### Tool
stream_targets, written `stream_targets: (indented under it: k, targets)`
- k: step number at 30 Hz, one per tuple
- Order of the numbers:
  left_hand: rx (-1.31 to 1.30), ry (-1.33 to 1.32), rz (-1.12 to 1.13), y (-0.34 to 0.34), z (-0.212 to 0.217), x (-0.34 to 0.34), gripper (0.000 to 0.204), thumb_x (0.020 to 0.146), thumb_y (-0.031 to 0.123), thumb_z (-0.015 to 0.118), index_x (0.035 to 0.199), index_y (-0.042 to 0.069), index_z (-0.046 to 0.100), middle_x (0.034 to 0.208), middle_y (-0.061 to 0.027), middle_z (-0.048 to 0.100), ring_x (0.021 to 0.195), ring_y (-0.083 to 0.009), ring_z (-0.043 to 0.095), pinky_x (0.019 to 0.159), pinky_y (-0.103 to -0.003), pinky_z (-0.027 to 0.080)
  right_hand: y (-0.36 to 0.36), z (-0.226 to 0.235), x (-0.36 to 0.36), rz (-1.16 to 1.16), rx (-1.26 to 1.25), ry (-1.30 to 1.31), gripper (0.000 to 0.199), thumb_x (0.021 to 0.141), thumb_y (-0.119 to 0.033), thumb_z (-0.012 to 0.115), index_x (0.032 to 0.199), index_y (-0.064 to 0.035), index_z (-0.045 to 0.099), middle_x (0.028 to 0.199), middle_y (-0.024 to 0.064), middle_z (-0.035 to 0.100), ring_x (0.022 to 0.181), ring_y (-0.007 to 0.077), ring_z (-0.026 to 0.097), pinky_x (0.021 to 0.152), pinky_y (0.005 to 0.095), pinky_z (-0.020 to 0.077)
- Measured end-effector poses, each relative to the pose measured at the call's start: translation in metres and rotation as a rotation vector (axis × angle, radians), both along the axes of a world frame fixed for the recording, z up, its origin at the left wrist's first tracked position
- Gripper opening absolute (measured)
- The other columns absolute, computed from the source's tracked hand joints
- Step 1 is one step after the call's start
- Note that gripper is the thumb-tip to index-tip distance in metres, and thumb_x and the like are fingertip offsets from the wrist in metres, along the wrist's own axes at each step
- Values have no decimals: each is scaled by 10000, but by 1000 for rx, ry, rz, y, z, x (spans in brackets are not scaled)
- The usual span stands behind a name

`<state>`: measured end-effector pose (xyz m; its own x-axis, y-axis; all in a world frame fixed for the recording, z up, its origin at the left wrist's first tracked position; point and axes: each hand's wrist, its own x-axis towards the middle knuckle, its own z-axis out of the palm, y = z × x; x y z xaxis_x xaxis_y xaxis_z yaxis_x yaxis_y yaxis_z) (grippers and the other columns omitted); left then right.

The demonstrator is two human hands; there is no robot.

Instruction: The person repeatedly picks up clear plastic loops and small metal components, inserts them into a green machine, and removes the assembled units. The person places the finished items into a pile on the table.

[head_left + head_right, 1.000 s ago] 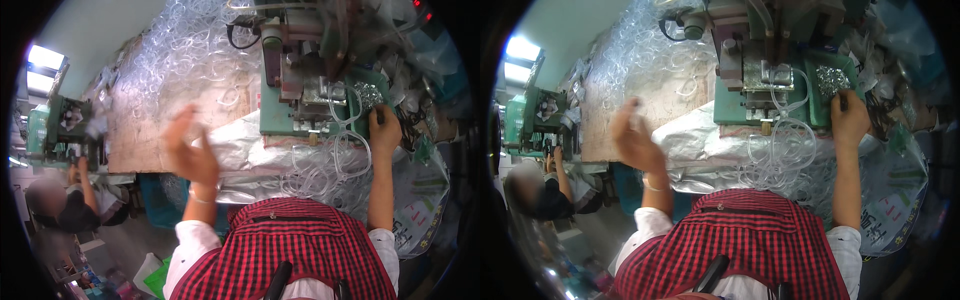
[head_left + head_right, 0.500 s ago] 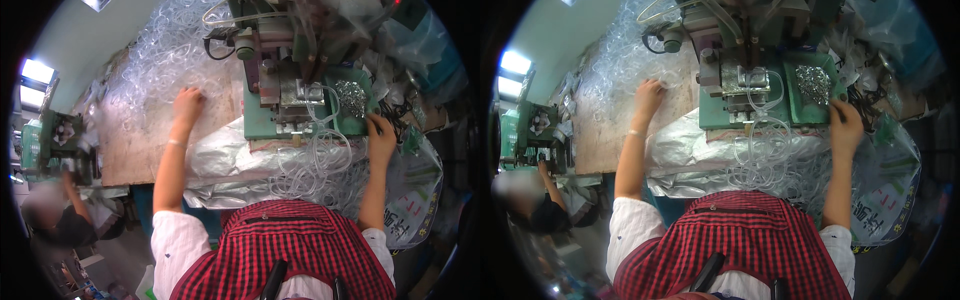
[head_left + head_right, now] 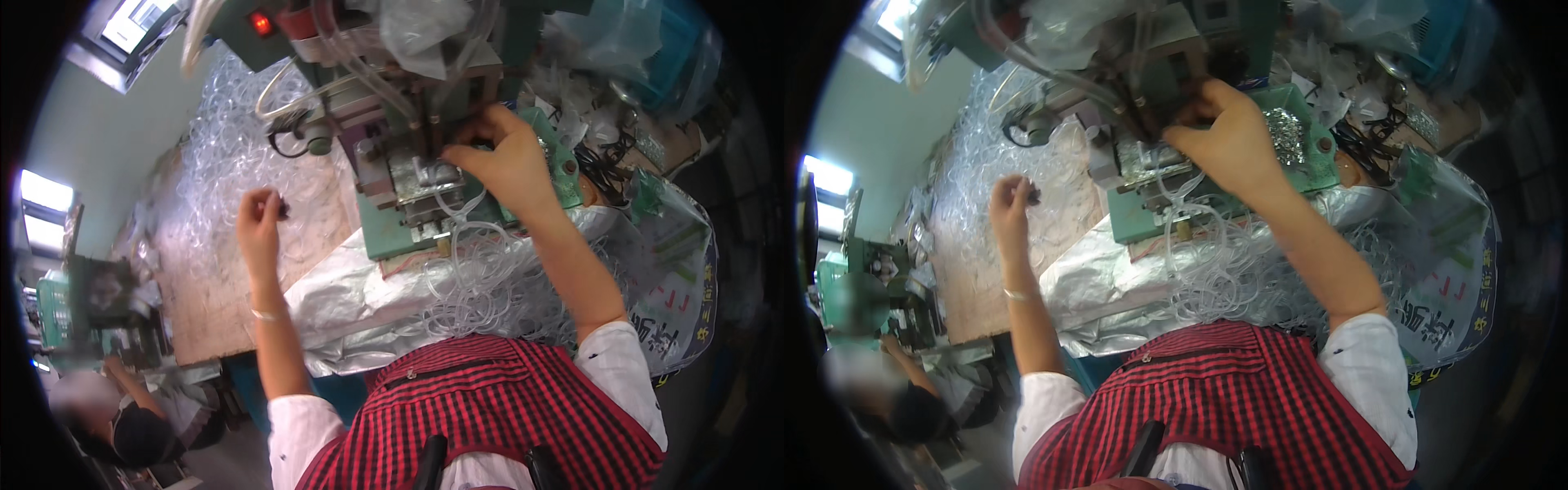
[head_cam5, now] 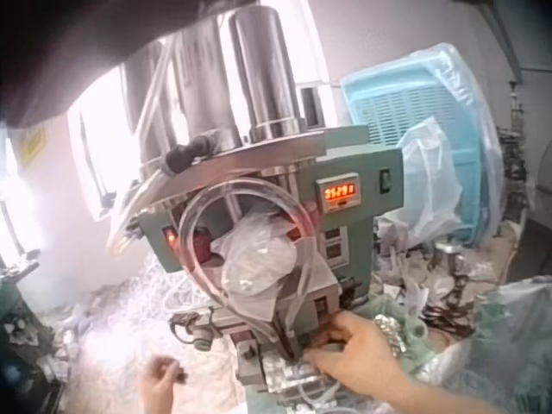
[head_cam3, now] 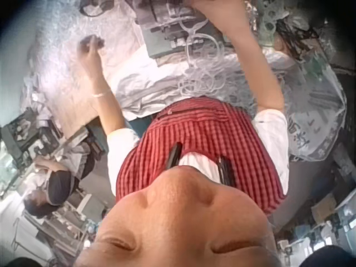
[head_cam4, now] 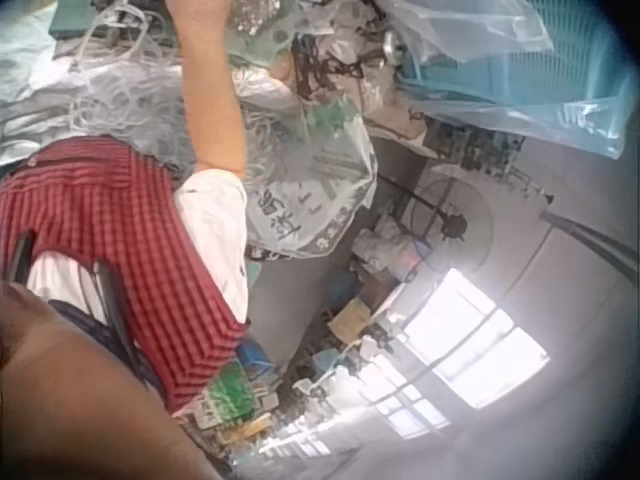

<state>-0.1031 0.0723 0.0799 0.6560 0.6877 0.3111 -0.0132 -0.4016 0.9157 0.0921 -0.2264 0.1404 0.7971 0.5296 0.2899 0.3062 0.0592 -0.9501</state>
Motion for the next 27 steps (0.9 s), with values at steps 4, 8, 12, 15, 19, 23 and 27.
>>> stream_targets:
  k: [4, 8, 12, 15, 19, 23, 27]
  targets:
    - [-303, -316, 82, -66, -40, 3, 94, 971, 52, 582, 1039, -10, 558, 959, -118, 637, 826, -180, 658, 741, -319, 584, -6, -7, -10, -39, 13, 51, 498, 721, -33, 768, 1183, 7, 586, 864, 58, 678, 822, 117, 637, 746, 268, 500]
    - [-109, -705, -148, -103, 52, 25, 118, 971, 21, 557, 1083, -9, 534, 1002, -147, 634, 870, -218, 656, 756, -373, 597, -3, 4, -8, 27, 114, 119, 564, 734, -6, 764, 1247, 23, 531, 865, 58, 673, 836, 113, 636, 747, 252, 503]
    - [362, -552, -129, -125, 109, 51, 147, 918, -63, 594, 1053, -23, 553, 967, -134, 665, 851, -231, 675, 756, -361, 586, 12, -7, -20, 122, 462, 374, 552, 749, 41, 749, 1255, 30, 526, 907, 64, 682, 847, 118, 631, 756, 241, 498]
    - [192, -710, -131, -128, 107, 64, 183, 875, -93, 636, 1027, -16, 572, 970, -126, 678, 814, -236, 677, 752, -348, 575, 7, 4, -36, 82, 414, 371, 508, 790, 50, 680, 1274, 30, 525, 986, 85, 687, 888, 132, 633, 800, 244, 489]
    - [411, -633, -419, -147, 81, 49, 97, 842, -23, 682, 917, 4, 627, 942, -151, 707, 769, -203, 659, 718, -306, 554, -24, 14, -44, 84, 133, 67, 519, 810, -2, 641, 1316, -4, 525, 1169, 122, 661, 1113, 195, 620, 956, 318, 470]
    - [994, -497, -474, -164, 65, 54, 177, 740, 35, 741, 879, 77, 639, 991, -78, 721, 679, -179, 592, 590, -275, 510, -45, -15, 4, -64, 24, 121, 497, 830, 7, 638, 1314, -81, 562, 1184, 113, 661, 1141, 201, 614, 972, 307, 472]
    - [1132, -538, -460, -168, 52, 74, 205, 710, 57, 744, 888, 109, 657, 1005, -39, 725, 667, -170, 568, 542, -269, 477, -90, -60, 53, -443, 76, -62, 443, 863, -4, 662, 1291, -54, 558, 1090, 73, 677, 997, 140, 630, 874, 275, 484]
